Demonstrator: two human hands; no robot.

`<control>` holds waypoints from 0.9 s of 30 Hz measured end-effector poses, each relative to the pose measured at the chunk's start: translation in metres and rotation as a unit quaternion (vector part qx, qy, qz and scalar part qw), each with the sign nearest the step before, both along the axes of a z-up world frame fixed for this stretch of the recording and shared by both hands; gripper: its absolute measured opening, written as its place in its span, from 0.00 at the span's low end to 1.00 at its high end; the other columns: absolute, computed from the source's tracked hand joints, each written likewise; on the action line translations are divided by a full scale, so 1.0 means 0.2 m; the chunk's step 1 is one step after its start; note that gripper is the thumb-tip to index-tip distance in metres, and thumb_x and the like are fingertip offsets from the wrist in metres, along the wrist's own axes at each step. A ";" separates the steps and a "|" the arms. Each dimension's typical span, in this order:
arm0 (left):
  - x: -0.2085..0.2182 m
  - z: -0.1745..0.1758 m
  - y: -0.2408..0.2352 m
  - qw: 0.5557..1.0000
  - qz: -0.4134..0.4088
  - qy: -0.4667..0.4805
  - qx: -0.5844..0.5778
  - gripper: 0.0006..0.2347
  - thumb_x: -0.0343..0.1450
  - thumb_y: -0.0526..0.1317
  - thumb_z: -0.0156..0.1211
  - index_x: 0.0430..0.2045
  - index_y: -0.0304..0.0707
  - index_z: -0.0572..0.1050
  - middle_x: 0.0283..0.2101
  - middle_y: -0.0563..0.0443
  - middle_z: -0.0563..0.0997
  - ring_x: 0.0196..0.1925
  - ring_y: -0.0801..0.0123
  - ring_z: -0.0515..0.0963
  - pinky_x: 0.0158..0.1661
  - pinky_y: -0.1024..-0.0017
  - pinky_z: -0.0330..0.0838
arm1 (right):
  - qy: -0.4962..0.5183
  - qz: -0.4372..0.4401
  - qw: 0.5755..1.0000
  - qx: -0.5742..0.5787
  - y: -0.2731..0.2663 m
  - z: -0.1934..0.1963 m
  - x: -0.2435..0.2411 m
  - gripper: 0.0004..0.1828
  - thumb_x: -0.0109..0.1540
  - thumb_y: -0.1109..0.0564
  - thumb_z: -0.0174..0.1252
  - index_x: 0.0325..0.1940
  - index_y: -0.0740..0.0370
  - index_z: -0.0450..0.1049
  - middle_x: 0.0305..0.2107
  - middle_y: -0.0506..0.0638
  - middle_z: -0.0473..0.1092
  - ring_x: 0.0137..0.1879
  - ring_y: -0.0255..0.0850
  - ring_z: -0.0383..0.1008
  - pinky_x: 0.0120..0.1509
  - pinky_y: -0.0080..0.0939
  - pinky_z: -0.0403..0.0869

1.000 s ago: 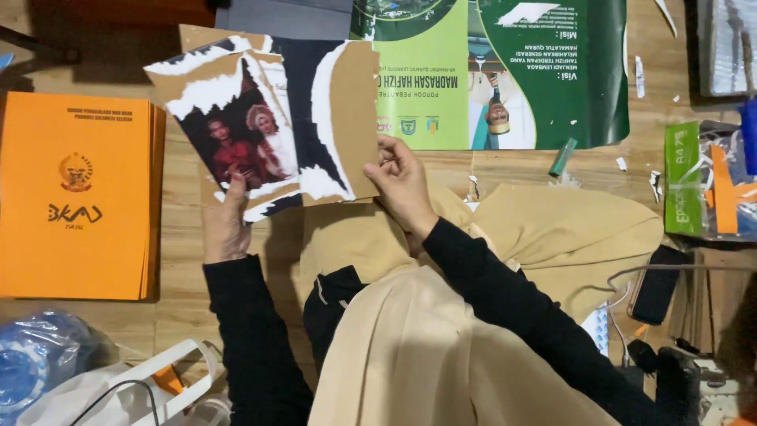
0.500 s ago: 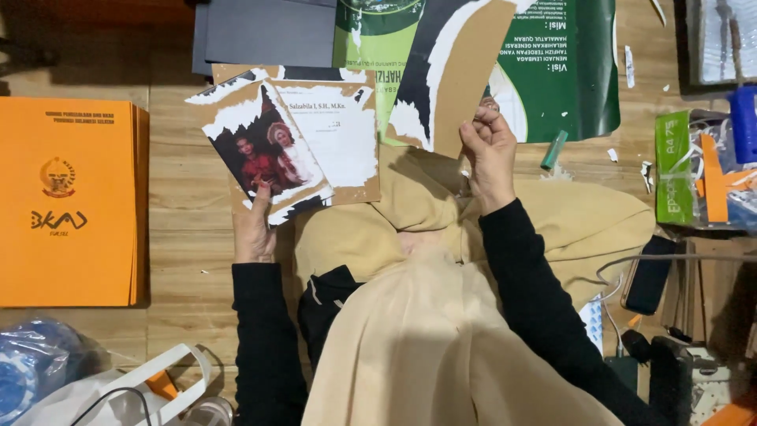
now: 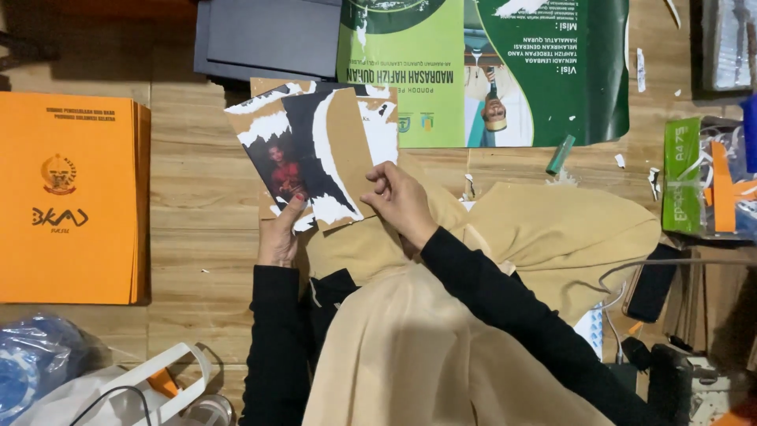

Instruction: Assembling printed folders by applying adhesive with a roller and mounting certificates.

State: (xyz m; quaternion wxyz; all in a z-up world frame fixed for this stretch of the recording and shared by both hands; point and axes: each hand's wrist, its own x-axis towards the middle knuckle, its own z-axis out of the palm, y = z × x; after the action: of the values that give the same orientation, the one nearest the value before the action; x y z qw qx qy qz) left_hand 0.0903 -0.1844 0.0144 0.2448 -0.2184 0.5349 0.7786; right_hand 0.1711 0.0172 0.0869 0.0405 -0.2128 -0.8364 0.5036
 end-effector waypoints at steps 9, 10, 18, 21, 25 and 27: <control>0.02 -0.02 -0.15 0.998 0.065 0.019 0.021 0.15 0.57 0.35 0.69 0.36 0.39 0.75 0.36 0.48 0.78 0.38 0.64 0.78 0.42 0.56 0.72 | 0.075 0.000 0.995 -0.063 0.03 0.08 -0.02 0.13 0.52 0.59 0.62 0.39 0.56 0.71 0.21 0.45 0.68 0.25 0.30 0.67 0.31 0.30 0.68; 0.02 0.02 -0.18 0.993 0.108 0.023 0.047 0.13 0.59 0.34 0.67 0.34 0.39 0.75 0.34 0.49 0.79 0.36 0.66 0.80 0.41 0.63 0.75 | 0.107 -0.018 0.988 -0.109 0.05 0.09 -0.03 0.10 0.55 0.60 0.59 0.40 0.55 0.72 0.21 0.43 0.68 0.27 0.26 0.66 0.34 0.28 0.69; 0.05 -0.12 -0.90 0.982 0.171 0.040 0.070 0.13 0.68 0.47 0.55 0.41 0.41 0.70 0.41 0.53 0.77 0.42 0.68 0.78 0.46 0.69 0.74 | 0.126 -0.113 0.982 -0.082 0.69 -0.10 0.00 0.08 0.57 0.64 0.53 0.41 0.60 0.70 0.23 0.43 0.65 0.27 0.26 0.61 0.34 0.23 0.65; 0.14 -0.25 -1.08 0.992 0.124 0.034 0.007 0.12 0.73 0.48 0.46 0.42 0.42 0.67 0.42 0.59 0.73 0.43 0.77 0.74 0.44 0.80 0.70 | 0.068 -0.126 0.990 -0.001 0.98 -0.21 0.08 0.09 0.56 0.62 0.53 0.40 0.64 0.68 0.27 0.45 0.65 0.29 0.29 0.60 0.34 0.25 0.63; 0.19 -0.32 -1.04 0.997 0.064 0.018 -0.050 0.13 0.74 0.50 0.43 0.43 0.42 0.67 0.45 0.60 0.72 0.45 0.81 0.72 0.44 0.84 0.67 | 0.035 -0.182 0.954 0.238 1.35 -0.35 0.18 0.14 0.54 0.58 0.58 0.41 0.66 0.68 0.33 0.54 0.65 0.30 0.38 0.63 0.35 0.36 0.67; 0.18 -0.34 -1.04 0.956 -0.100 0.161 -0.224 0.20 0.64 0.32 0.39 0.52 0.36 0.56 0.53 0.49 0.63 0.50 0.68 0.66 0.48 0.75 0.62 | -0.005 -0.234 0.929 0.286 1.44 -0.35 0.23 0.16 0.54 0.57 0.59 0.43 0.64 0.67 0.35 0.55 0.63 0.35 0.43 0.64 0.40 0.41 0.66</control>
State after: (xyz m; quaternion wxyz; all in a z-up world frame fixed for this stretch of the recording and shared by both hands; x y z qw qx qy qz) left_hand 0.1259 -0.3933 -0.0541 0.1771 -0.0849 0.7473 0.6348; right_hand 0.2165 0.3059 0.0176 0.2120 -0.3843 -0.8716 0.2184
